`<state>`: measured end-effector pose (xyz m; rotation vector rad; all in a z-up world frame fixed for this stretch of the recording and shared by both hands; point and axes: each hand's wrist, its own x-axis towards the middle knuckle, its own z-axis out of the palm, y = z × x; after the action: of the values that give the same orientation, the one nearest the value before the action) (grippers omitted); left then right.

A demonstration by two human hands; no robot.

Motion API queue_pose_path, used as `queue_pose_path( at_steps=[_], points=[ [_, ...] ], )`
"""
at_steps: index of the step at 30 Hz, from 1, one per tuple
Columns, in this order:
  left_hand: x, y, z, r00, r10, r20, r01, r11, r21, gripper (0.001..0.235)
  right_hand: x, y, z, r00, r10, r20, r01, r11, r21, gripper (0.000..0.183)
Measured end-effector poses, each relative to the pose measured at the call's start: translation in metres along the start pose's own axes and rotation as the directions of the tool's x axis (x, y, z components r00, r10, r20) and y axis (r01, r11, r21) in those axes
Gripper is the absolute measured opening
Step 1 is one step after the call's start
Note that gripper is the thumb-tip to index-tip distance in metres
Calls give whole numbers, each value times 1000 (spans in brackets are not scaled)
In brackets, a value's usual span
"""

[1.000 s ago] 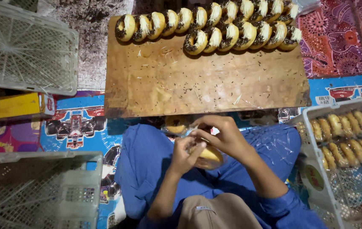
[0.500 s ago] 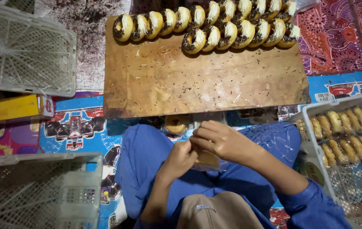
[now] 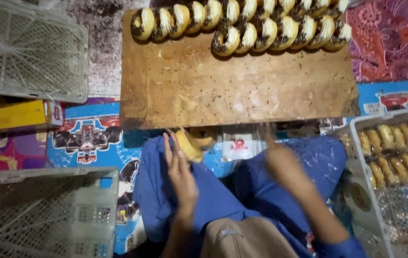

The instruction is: The person sits on the floor and repeatedly picks up chocolate-frosted donuts from a wooden board, places each into a clear plastic bag, and sets the bagged donuts into a white crate. The person handles the donuts one at a time and continues the process throughout the clip.

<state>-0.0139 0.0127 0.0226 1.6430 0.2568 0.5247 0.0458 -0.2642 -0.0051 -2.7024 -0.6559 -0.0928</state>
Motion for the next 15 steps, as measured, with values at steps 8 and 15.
queue_pose_path(
  at_steps=[8,15],
  points=[
    [-31,36,21,903,427,-51,-429,902,-48,91,47,-116,11,987,118,-106,13,606,795,91],
    [-6,-41,-19,929,-271,252,317,934,-167,32,23,-121,41,987,37,156,-160,262,952,46]
  ],
)
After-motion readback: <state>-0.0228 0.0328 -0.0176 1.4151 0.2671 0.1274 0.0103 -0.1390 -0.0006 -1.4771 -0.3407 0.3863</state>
